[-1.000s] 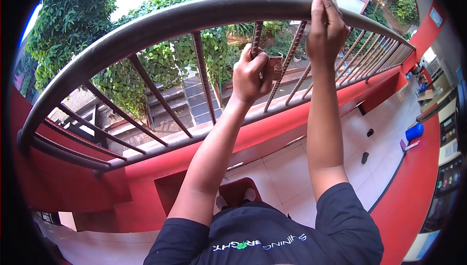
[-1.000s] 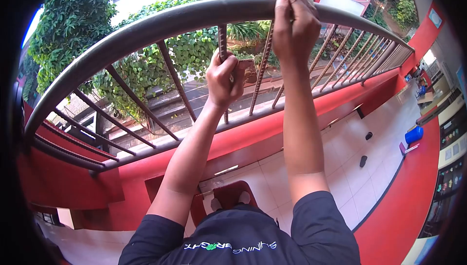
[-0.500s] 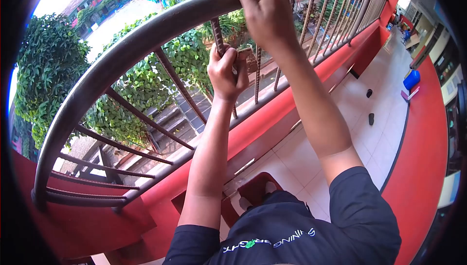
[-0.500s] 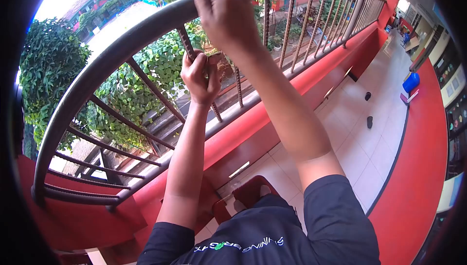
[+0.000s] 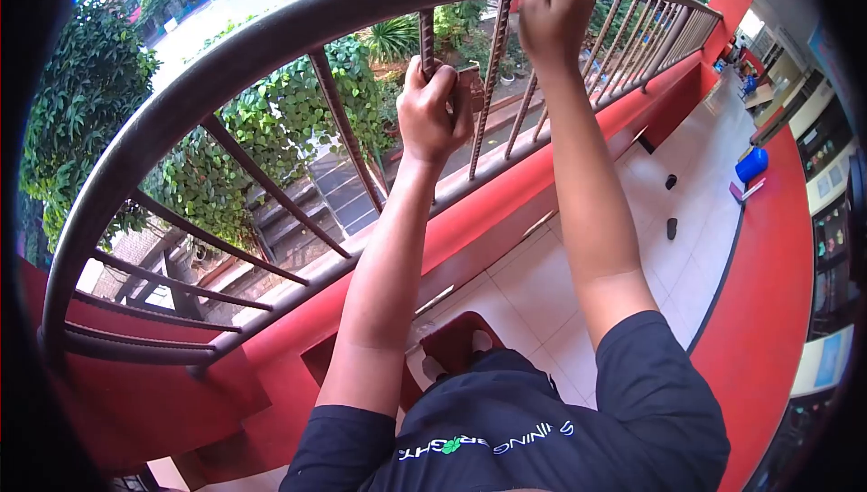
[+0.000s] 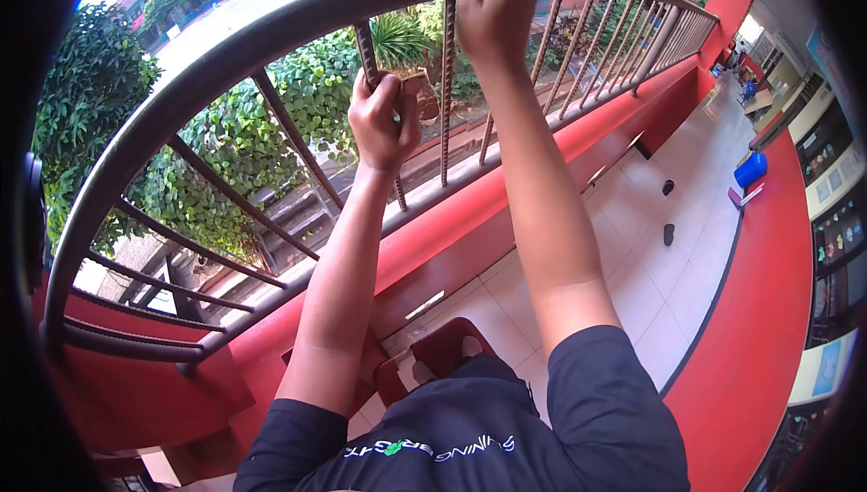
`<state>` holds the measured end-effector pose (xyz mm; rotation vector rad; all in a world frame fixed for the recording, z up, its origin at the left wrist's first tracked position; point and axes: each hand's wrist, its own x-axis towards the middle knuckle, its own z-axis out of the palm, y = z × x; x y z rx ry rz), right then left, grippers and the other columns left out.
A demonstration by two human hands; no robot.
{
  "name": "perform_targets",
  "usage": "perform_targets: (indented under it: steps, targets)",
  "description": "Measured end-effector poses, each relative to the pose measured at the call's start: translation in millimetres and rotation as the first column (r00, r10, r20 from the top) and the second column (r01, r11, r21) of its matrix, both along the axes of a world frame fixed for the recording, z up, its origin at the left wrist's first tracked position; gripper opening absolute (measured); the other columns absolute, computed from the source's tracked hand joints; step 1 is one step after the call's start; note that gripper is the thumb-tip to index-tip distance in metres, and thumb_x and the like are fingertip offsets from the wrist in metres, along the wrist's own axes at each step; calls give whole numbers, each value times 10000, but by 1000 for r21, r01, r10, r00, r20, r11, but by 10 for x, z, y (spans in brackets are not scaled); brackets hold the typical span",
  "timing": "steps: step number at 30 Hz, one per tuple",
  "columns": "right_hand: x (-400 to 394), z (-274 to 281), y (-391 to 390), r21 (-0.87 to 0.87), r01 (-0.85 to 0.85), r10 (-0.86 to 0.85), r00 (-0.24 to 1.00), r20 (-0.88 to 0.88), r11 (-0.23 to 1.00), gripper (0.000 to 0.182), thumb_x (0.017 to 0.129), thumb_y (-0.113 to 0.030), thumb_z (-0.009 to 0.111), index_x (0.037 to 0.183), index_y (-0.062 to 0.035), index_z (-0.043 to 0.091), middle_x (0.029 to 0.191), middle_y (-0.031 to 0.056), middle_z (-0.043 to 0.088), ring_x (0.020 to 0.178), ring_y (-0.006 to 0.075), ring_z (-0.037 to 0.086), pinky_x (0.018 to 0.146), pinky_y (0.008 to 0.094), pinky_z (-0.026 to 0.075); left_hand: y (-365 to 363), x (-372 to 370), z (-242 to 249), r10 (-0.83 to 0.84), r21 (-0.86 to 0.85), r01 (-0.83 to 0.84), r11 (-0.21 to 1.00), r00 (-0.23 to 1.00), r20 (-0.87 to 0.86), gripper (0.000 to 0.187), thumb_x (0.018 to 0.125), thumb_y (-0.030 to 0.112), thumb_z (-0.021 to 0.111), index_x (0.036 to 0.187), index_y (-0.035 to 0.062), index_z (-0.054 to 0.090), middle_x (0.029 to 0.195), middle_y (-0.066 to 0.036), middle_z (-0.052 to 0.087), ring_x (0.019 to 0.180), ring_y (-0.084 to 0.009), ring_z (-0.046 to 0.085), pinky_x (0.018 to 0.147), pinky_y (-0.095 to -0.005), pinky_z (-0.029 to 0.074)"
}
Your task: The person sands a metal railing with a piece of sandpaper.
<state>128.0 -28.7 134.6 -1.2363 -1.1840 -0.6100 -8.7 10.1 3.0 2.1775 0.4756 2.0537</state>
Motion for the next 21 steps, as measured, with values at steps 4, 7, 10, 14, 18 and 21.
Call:
perform_targets:
  steps: [4, 7, 10, 14, 18, 21]
  targets:
    - [-436, -68, -78, 114, -355, 291, 880, 376, 928, 277, 1024, -220, 578, 1125, -25, 747, 1141, 187, 734, 1178, 332, 667, 1052, 433, 473, -51, -4, 12, -2, -49, 3, 999, 1000, 4, 105, 843, 51, 655, 791, 47, 564, 795, -166, 498, 638, -369, 560, 557, -467, 471]
    - [-372, -48, -81, 135, -405, 307, 835, 456, 904, 276, 1035, -214, 560, 1125, -31, 746, 1112, 172, 744, 1144, 328, 682, 1033, 435, 485, -10, -4, -4, -2, 25, 2, 1000, 1000, 3, 91, 835, 37, 651, 798, 37, 568, 817, -176, 520, 658, -366, 566, 564, -453, 475]
    - [149, 125, -44, -82, -49, 38, 991, -126, 995, 372, 1085, -241, 461, 1115, 13, 732, 1064, 199, 745, 967, 309, 728, 844, 398, 553, -21, -3, 2, 5, 14, -5, 1000, 1000, -4, 103, 839, 37, 656, 792, 30, 564, 818, -163, 529, 653, -347, 563, 570, -437, 476]
    - [-290, 34, -169, 59, -308, 282, 922, 266, 950, 322, 1054, -264, 528, 1114, -54, 765, 1070, 161, 757, 1032, 346, 697, 957, 433, 519, -76, 10, 6, -4, -92, 6, 996, 1000, 21, 132, 859, 40, 652, 755, 1, 581, 734, -131, 537, 668, -302, 539, 627, -407, 464]
    - [-289, -90, -143, 142, -330, 291, 926, 239, 933, 306, 1050, -220, 529, 1155, -40, 753, 1167, 159, 741, 1164, 334, 673, 1044, 417, 485, -116, -8, 13, -23, -74, 25, 997, 1000, 20, 70, 821, 30, 636, 775, -1, 593, 726, -138, 530, 681, -316, 539, 645, -422, 465]
    - [-80, -53, 16, 191, -117, 113, 993, 35, 974, 395, 1089, -271, 446, 1152, -14, 738, 1043, 179, 754, 922, 304, 739, 798, 416, 564, -85, 4, 11, 6, -97, -5, 995, 1000, 2, 67, 798, 29, 642, 774, 4, 585, 720, -137, 530, 683, -333, 535, 642, -426, 462]
